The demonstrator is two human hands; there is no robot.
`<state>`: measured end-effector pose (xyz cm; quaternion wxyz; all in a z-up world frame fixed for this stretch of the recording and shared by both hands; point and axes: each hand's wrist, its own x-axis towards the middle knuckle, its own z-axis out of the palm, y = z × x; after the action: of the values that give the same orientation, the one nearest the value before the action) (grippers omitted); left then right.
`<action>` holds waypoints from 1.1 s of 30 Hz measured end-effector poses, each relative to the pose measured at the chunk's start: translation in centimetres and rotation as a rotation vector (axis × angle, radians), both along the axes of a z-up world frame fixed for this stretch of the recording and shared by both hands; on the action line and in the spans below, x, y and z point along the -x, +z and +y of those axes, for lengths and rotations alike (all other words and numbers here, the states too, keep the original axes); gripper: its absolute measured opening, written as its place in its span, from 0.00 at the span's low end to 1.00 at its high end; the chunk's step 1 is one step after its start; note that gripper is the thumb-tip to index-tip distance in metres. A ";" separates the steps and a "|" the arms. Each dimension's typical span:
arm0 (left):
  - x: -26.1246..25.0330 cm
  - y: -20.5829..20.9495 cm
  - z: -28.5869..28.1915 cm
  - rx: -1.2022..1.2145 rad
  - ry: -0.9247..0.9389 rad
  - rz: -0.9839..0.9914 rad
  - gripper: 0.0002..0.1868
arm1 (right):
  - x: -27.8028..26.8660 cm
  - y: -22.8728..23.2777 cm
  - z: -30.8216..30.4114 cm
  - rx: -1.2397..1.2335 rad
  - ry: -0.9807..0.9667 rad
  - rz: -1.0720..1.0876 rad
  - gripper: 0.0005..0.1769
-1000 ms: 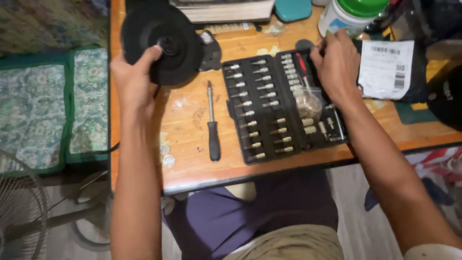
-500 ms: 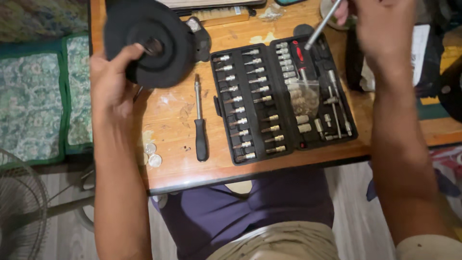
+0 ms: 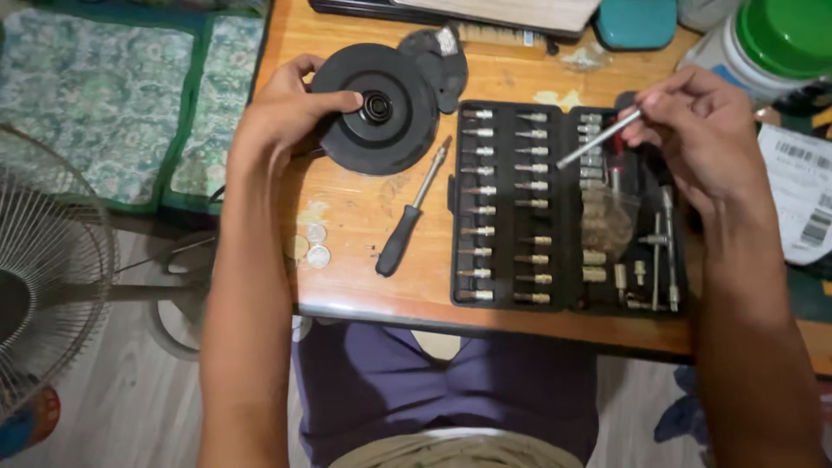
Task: The person disassembles a black circular electronic component, likely a speaker, using a screwdriver and a set of precision bits. They remove screws, separate the casing, and manipulate internal wires and parts on a cluttered wooden table.
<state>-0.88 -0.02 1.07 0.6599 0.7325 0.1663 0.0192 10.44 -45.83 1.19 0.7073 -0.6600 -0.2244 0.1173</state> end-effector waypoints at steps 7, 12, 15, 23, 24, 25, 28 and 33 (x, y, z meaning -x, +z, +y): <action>-0.3 -2.0 1.5 -0.427 -0.032 -0.170 0.31 | 0.7 0.3 0.5 -0.020 0.017 0.060 0.02; 0.2 -1.9 1.7 -0.631 0.046 -0.356 0.30 | 1.1 1.0 0.7 0.015 -0.021 0.030 0.01; 0.7 -1.3 1.8 -0.724 -0.050 -0.445 0.23 | 0.9 1.0 0.7 0.003 -0.013 0.023 0.01; 1.8 0.0 2.8 -0.893 0.013 -0.029 0.40 | 1.3 1.4 0.7 -0.001 -0.017 -0.001 0.06; 1.6 -0.1 2.8 -0.956 0.036 0.073 0.41 | 1.6 1.9 0.9 -0.024 -0.020 -0.016 0.08; 1.6 -0.4 2.8 -0.936 0.031 0.083 0.40 | 2.2 2.4 1.4 -0.049 -0.023 -0.030 0.09; 1.6 -1.0 3.0 -0.894 0.047 0.009 0.37 | 4.2 5.1 3.9 -0.250 -0.016 0.054 0.10; 2.2 -1.8 4.7 -0.726 0.285 0.010 0.19 | 7.2 7.6 12.9 0.342 0.122 -0.347 0.07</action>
<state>-3.10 4.70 -0.74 0.3478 0.8880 0.2519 0.1646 3.29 -32.95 8.80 0.5277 -0.7656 -0.3590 0.0810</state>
